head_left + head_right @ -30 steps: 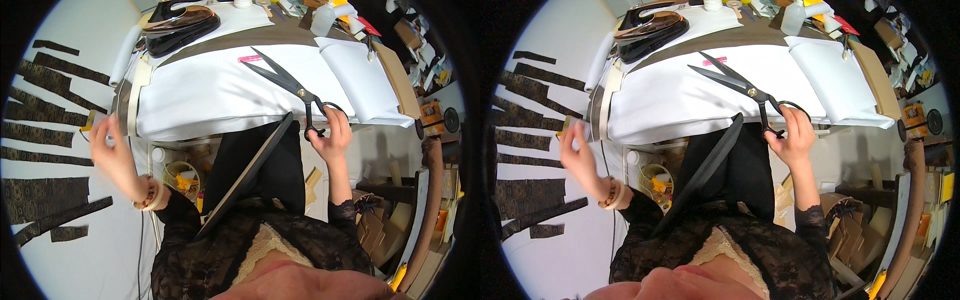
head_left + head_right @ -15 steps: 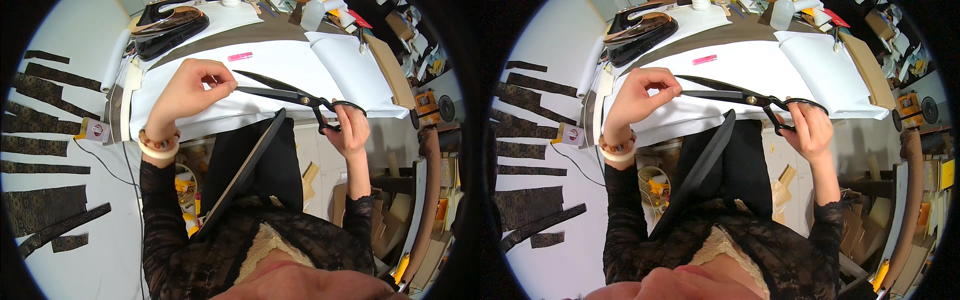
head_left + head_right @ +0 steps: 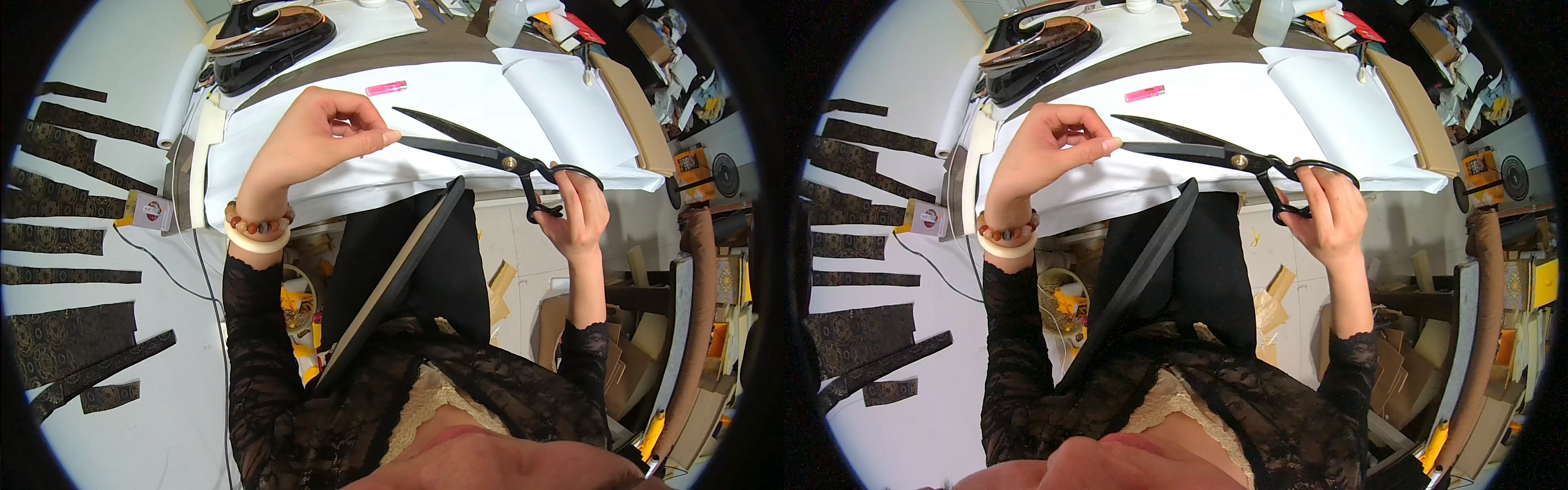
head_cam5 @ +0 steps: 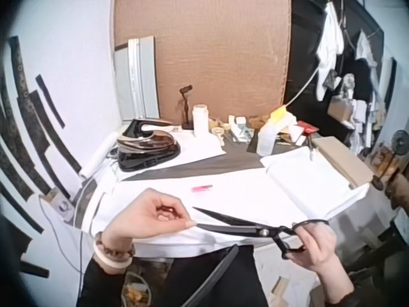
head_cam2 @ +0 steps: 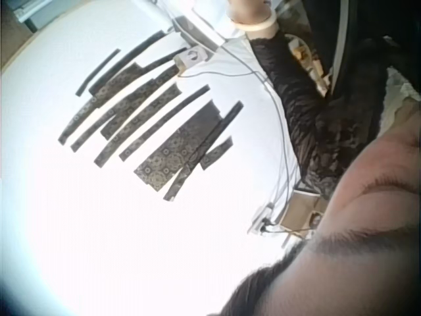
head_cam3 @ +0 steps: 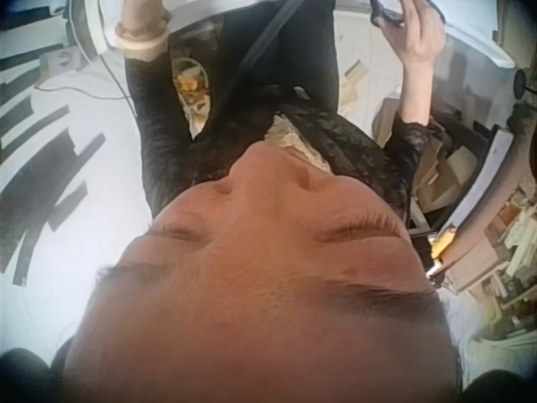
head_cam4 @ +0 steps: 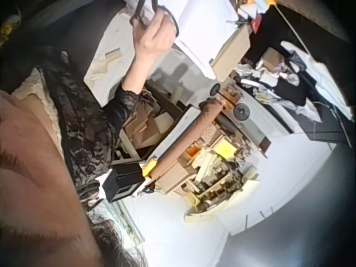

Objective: The person cuts a black fabric strip with scissors, folds and irons it, then trims the edges. The person repeats folding, ironing, and trimming on the same piece of fabric.

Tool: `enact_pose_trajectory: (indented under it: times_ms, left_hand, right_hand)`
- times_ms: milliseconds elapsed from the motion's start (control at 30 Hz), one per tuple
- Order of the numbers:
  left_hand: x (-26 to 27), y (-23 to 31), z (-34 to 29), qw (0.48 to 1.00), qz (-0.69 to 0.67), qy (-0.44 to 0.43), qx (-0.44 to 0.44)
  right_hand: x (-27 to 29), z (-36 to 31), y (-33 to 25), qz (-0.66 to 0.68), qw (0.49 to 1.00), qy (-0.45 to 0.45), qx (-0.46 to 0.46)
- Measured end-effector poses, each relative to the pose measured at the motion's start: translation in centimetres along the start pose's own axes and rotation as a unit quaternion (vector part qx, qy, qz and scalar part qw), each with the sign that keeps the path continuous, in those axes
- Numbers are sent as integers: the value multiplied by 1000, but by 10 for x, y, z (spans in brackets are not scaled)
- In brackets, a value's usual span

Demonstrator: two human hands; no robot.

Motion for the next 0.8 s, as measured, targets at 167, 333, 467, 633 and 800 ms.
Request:
enact_pose_trajectory:
  times_ms: [167, 333, 467, 633, 800]
  left_hand:
    - [-7, -23, 1, 998, -38, -22, 43]
    - [20, -34, -23, 984, -58, 168, -27]
    - [-14, -62, -26, 990, -62, 99, 77]
    - [-61, -5, -11, 976, -91, 141, -140]
    - [-85, -5, -6, 987, -73, 96, -109]
  right_hand:
    - [2, -1, -7, -18, 1000, -11, 15]
    - [8, -15, 8, 9, 997, -14, -69]
    - [16, -42, 33, 105, 956, -3, -273]
    - [28, -71, 37, 214, 891, -88, -390]
    - [44, -97, 21, 269, 860, -147, -407]
Point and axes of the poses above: each hand's wrist, its own z-axis towards the middle knuckle, its own x-axis out of the back of the hand, y = z × x, the point moved 10 cm from there along z, towards the middle knuckle, and after that the axes turned 7 degrees about z, right-handed, at the moved point
